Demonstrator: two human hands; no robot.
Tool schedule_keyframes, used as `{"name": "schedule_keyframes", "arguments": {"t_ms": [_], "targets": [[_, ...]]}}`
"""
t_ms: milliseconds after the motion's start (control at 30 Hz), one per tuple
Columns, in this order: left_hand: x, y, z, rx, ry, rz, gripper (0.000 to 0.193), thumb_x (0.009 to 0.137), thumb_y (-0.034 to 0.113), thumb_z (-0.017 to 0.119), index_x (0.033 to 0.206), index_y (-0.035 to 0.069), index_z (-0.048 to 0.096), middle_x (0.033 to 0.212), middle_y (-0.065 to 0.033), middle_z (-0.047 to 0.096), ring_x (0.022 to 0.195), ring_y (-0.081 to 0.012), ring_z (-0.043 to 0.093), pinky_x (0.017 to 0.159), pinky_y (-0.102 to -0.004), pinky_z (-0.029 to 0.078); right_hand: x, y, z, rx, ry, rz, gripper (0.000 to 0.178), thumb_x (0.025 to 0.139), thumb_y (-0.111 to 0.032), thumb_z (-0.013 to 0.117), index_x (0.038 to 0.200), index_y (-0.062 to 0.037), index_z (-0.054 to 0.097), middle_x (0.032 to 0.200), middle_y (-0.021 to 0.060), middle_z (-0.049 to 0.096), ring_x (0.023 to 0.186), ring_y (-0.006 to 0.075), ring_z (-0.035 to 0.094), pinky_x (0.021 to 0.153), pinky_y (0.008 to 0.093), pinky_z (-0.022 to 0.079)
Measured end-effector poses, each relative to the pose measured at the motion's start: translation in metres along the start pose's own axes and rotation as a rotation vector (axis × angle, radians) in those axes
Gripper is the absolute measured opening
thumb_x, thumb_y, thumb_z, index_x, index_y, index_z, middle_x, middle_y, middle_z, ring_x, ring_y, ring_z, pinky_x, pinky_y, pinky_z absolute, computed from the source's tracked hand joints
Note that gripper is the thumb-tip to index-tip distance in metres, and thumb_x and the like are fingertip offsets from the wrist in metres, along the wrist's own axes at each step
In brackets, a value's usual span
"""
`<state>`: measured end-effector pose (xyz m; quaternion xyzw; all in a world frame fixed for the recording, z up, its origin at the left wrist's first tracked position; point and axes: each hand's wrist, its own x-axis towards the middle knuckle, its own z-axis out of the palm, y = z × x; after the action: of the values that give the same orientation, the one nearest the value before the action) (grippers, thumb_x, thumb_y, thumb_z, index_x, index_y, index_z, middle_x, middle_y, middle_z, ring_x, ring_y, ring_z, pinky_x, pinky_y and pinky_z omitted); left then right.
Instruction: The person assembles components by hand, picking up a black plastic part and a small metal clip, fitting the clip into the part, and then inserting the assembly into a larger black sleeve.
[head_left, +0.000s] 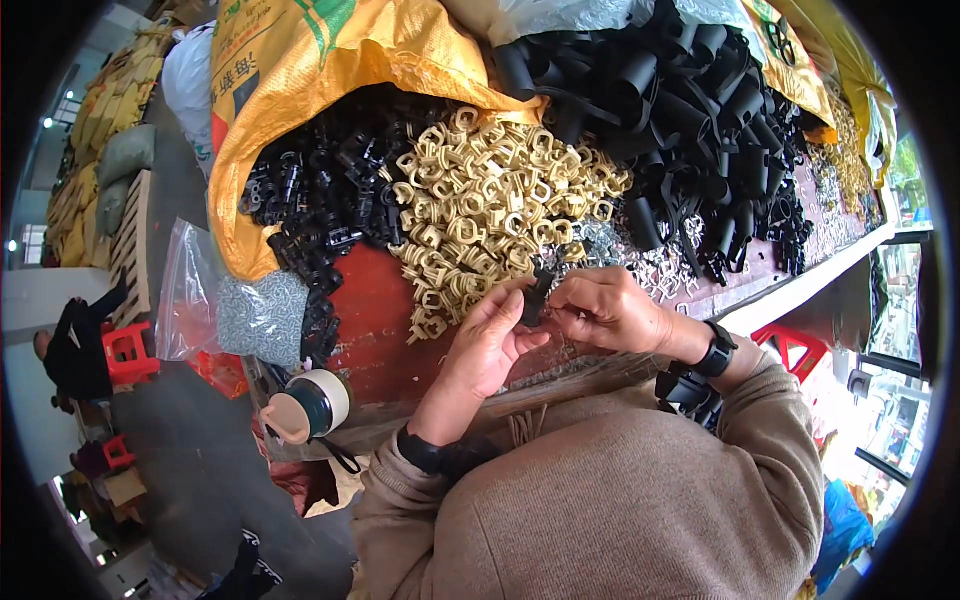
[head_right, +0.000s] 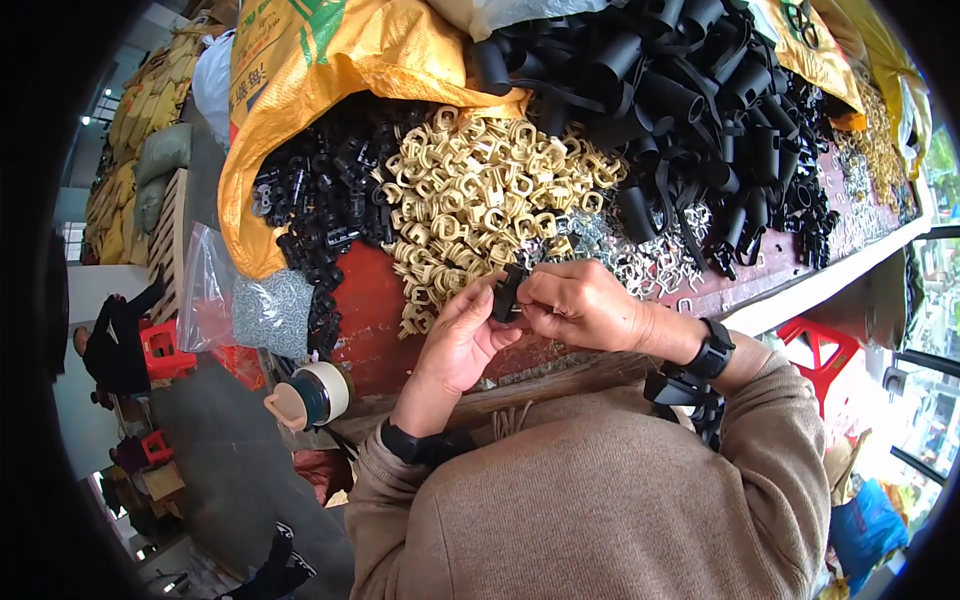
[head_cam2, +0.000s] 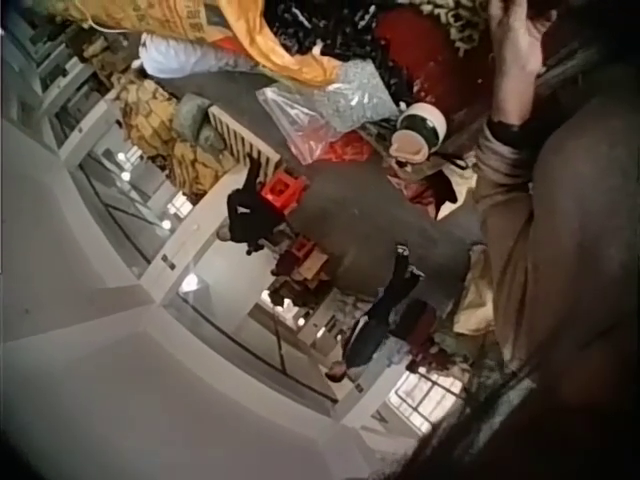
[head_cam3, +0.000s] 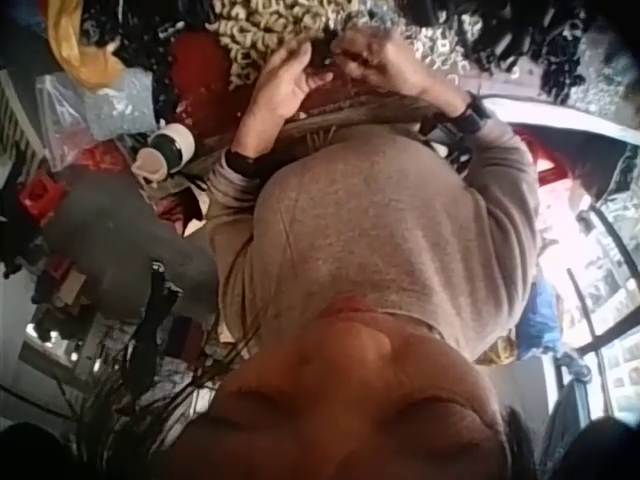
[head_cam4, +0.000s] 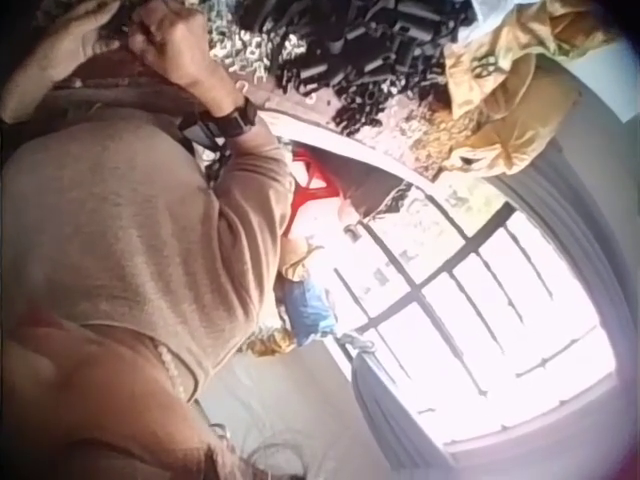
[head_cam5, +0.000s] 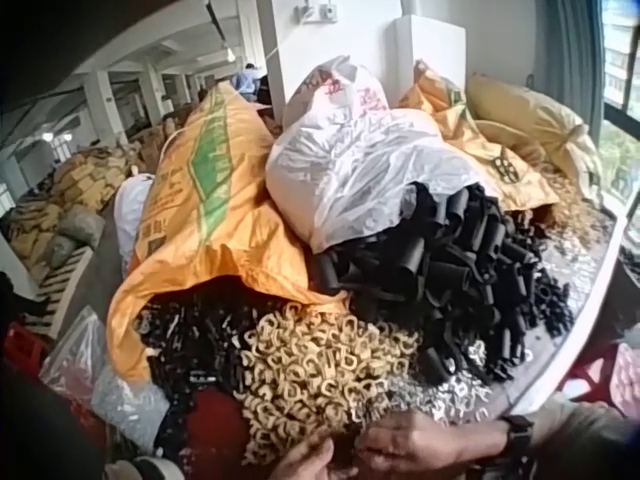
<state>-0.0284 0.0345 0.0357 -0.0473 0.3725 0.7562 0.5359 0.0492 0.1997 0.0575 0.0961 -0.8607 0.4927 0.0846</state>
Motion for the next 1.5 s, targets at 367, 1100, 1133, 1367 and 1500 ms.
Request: {"name": "schedule_keyframes", "arguments": {"t_ms": [367, 1100, 1133, 1367, 1500], "targets": [[-0.003, -0.005, -0.016, 0.172, -0.020, 0.000, 0.022, 0.087, 0.016, 0.049, 0.101, 0.000, 0.054, 0.092, -0.0041, 0.057, 0.081, -0.0108, 0.057, 0.070, -0.0259, 0.051, 0.002, 0.008, 0.006, -0.281, -0.005, -0.225, 0.018, 0.061, -0.010, 0.062, 0.072, -0.0036, 0.049, 0.062, 0.0064, 0.046, 0.054, 0.0247, 0.053, 0.050, 0.0337, 0.045], [-0.008, -0.009, -0.012, 0.249, -0.120, -0.079, 0.029, 0.084, 0.009, 0.052, 0.110, -0.005, 0.050, 0.097, -0.0066, 0.057, 0.081, -0.0105, 0.056, 0.074, -0.0246, 0.049, -0.004, -0.007, 0.004, -0.208, -0.123, 0.004, 0.013, 0.064, -0.008, 0.061, 0.067, -0.0045, 0.049, 0.064, 0.0081, 0.049, 0.057, 0.0276, 0.054, 0.048, 0.0358, 0.043], [-0.008, -0.009, -0.012, 0.252, -0.121, -0.075, 0.029, 0.084, 0.009, 0.052, 0.110, -0.005, 0.050, 0.097, -0.0066, 0.057, 0.081, -0.0105, 0.056, 0.074, -0.0246, 0.049, -0.004, -0.006, 0.005, -0.187, -0.113, 0.014, 0.014, 0.064, -0.009, 0.060, 0.066, -0.0050, 0.047, 0.064, 0.0082, 0.050, 0.057, 0.0282, 0.054, 0.047, 0.0364, 0.043], [-0.008, -0.011, -0.014, 0.261, -0.135, -0.116, 0.029, 0.084, 0.009, 0.052, 0.110, -0.004, 0.050, 0.096, -0.0065, 0.057, 0.080, -0.0106, 0.057, 0.074, -0.0245, 0.049, -0.003, -0.006, 0.003, -0.194, -0.145, 0.006, 0.016, 0.064, -0.012, 0.060, 0.064, -0.0051, 0.046, 0.064, 0.0079, 0.051, 0.057, 0.0285, 0.055, 0.047, 0.0370, 0.043], [-0.008, -0.009, -0.014, 0.235, -0.133, -0.105, 0.027, 0.084, 0.009, 0.052, 0.108, -0.003, 0.051, 0.095, -0.0071, 0.058, 0.081, -0.0130, 0.058, 0.074, -0.0250, 0.049, -0.001, -0.003, 0.005, -0.241, -0.154, -0.030, 0.015, 0.064, -0.011, 0.060, 0.064, -0.0050, 0.047, 0.064, 0.0078, 0.051, 0.059, 0.0279, 0.056, 0.047, 0.0364, 0.044]]}}
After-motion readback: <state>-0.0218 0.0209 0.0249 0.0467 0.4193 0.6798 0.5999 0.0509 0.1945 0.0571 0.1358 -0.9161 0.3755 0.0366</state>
